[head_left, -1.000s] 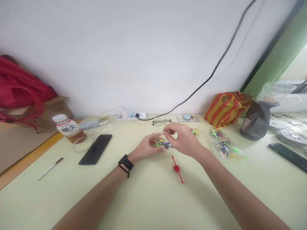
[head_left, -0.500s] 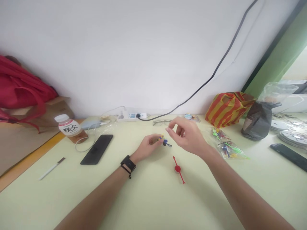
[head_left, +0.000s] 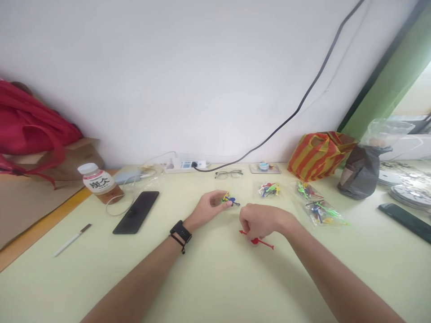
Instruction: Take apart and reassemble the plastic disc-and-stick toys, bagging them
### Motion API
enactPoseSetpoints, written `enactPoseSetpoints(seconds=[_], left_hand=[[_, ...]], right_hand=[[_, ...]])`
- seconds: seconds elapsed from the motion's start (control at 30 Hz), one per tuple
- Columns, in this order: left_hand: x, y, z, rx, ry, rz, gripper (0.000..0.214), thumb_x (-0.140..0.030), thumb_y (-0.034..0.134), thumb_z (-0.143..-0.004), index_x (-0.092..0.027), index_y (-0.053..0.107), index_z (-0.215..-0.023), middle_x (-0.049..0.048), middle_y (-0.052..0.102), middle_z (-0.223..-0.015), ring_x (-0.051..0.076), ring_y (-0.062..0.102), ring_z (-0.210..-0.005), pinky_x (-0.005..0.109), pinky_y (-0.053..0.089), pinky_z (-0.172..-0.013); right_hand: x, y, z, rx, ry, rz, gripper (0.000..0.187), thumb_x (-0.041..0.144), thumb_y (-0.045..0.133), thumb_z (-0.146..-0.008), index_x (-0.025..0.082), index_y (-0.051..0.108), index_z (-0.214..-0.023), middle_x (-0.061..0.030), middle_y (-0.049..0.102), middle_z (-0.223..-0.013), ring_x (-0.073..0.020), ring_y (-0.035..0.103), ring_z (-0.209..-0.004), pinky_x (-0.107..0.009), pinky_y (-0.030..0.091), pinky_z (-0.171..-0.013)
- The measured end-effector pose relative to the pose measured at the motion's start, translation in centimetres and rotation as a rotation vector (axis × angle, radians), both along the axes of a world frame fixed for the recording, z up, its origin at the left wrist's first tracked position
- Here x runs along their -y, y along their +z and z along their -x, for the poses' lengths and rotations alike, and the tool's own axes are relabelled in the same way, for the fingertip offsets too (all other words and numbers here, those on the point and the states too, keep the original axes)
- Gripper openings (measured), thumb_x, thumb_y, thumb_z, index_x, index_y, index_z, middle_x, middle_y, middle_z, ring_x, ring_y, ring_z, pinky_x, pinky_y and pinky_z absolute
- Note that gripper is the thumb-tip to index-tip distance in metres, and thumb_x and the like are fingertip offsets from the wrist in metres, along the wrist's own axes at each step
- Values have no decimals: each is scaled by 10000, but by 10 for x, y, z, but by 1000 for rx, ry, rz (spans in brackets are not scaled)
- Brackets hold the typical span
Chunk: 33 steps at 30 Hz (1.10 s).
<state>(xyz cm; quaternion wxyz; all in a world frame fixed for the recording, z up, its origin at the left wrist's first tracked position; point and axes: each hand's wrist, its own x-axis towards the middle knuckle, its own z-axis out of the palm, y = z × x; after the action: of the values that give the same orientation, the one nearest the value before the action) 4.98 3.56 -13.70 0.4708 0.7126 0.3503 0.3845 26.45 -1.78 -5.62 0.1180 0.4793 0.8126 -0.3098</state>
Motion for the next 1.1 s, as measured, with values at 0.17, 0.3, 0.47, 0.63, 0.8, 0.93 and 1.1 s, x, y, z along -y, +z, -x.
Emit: enactPoseSetpoints(seconds=[0.17,0.3,0.47,0.63,0.8,0.93,1.1], left_hand=[[2,1,-2,14,28,-28,405,-475,734,-914,-159,742,-1167,107,773,-1152,244,725,-1026,343,576,-901],[6,5,-3,-61,25,-127,356,-472,726,-919,-176,772,-1110,76,784,-1081,225,703,-972,300,542,-825],[13,10,-4,-123,39,-122,341,-496,712,-922,-193,794,-1056,61,789,-1010,215,687,-905,279,510,-736],[15,11,-5,-156,58,-122,382,-529,719,-899,-182,790,-1042,77,777,-1015,236,687,-926,291,526,-740],[18,16,-6,-181,51,-166,364,-524,694,-909,-179,768,-1000,42,719,-882,190,612,-802,278,479,-674],[22,20,-7,-222,61,-203,365,-546,674,-910,-195,747,-978,3,628,-767,160,516,-705,272,419,-619],[22,19,-8,-294,74,-253,338,-536,688,-907,-200,719,-922,-15,588,-758,147,478,-696,270,400,-635]], right_hand=[[1,12,-5,-154,55,42,148,56,601,-692,188,627,-630,0,717,-665,-146,625,-567,-241,409,-517],[5,37,-12,-566,-12,-101,91,157,584,-881,200,660,-853,-5,746,-781,-149,673,-640,-252,491,-587],[13,59,-10,-1011,-270,-599,130,330,656,-950,206,691,-935,-43,764,-871,-200,743,-801,-291,557,-680],[13,52,-3,-1039,-325,-788,119,318,660,-960,214,715,-945,-39,774,-873,-197,749,-787,-276,554,-646],[8,39,2,-742,-181,-832,169,245,557,-1000,226,724,-997,-36,772,-966,-160,667,-738,-277,487,-653],[8,37,4,-486,-132,-769,267,202,465,-1030,225,729,-999,-60,755,-987,-189,658,-845,-288,430,-701],[9,36,8,-274,-124,-711,279,163,475,-1013,219,732,-922,-64,721,-876,-198,633,-796,-295,355,-672]])
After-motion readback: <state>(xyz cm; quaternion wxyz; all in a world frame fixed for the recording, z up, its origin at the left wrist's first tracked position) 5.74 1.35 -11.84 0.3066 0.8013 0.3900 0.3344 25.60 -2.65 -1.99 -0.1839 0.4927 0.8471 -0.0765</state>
